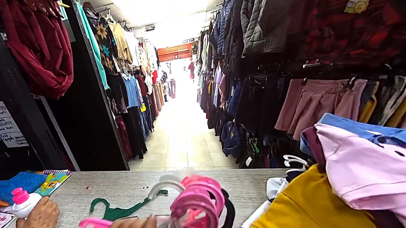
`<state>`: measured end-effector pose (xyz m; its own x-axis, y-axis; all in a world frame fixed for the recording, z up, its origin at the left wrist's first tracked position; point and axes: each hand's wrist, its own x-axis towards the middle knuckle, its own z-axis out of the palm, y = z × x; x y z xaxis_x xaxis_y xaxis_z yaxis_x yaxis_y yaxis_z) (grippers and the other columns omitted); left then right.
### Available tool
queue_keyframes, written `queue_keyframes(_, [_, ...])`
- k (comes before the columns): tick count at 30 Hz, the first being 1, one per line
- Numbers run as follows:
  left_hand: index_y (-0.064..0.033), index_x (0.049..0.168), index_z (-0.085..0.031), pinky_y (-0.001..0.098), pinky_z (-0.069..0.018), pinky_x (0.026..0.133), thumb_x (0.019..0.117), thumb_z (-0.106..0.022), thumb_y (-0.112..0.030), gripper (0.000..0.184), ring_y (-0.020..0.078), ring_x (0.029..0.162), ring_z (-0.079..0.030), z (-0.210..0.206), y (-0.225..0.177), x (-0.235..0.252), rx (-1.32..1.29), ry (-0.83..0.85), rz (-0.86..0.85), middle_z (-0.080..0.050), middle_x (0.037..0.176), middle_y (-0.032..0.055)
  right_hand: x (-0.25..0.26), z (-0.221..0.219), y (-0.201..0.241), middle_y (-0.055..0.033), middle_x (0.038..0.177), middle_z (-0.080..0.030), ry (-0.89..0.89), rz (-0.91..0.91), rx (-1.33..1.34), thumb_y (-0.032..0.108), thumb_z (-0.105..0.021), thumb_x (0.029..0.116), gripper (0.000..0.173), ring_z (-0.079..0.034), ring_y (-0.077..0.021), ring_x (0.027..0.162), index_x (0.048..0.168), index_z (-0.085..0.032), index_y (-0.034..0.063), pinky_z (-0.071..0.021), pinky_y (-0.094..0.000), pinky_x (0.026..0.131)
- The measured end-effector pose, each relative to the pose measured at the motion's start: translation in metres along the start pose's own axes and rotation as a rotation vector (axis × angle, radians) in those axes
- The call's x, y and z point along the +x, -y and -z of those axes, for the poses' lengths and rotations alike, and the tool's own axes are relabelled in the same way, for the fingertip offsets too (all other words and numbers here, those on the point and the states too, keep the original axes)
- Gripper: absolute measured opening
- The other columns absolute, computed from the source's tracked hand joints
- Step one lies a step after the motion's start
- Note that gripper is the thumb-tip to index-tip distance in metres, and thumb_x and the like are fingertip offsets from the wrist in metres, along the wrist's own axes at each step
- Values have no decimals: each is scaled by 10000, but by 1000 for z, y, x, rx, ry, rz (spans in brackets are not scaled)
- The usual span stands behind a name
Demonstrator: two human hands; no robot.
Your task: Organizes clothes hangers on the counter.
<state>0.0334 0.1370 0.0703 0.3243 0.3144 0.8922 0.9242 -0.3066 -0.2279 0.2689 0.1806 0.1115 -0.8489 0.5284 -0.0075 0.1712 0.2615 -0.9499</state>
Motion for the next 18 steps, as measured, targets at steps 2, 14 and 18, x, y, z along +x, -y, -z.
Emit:
queue_keyframes(2, [-97, 1278, -594, 429, -526, 977, 983, -609, -296, 357, 259, 986, -688, -10, 6, 12, -76, 58, -17, -697, 1027, 101, -2, 5, -17, -3, 1011, -694, -141, 111, -119, 106, -755, 806, 458, -650, 12, 923, 1214, -592, -23, -541, -213, 857])
queue_keyframes(14, [-50, 1390, -574, 460, -453, 1115, 613, -893, -614, 1012, 215, 1237, -602, -77, -45, 113, -874, 588, 510, -658, 1295, 113, -3, 54, -49, -46, 1068, -704, -603, -5, -733, 423, -704, 875, 767, -708, -132, 902, 1465, -393, 44, -605, -424, 787])
queue_keyframes(18, [-41, 1359, -566, 368, -553, 994, 637, -928, -438, 900, 144, 1101, -673, -127, -65, 117, -1160, 585, 719, -697, 1188, 89, -4, 77, -54, -103, 1069, -703, -640, -250, -884, 573, -612, 877, 609, -713, -247, 871, 1262, -612, 100, -582, -513, 722])
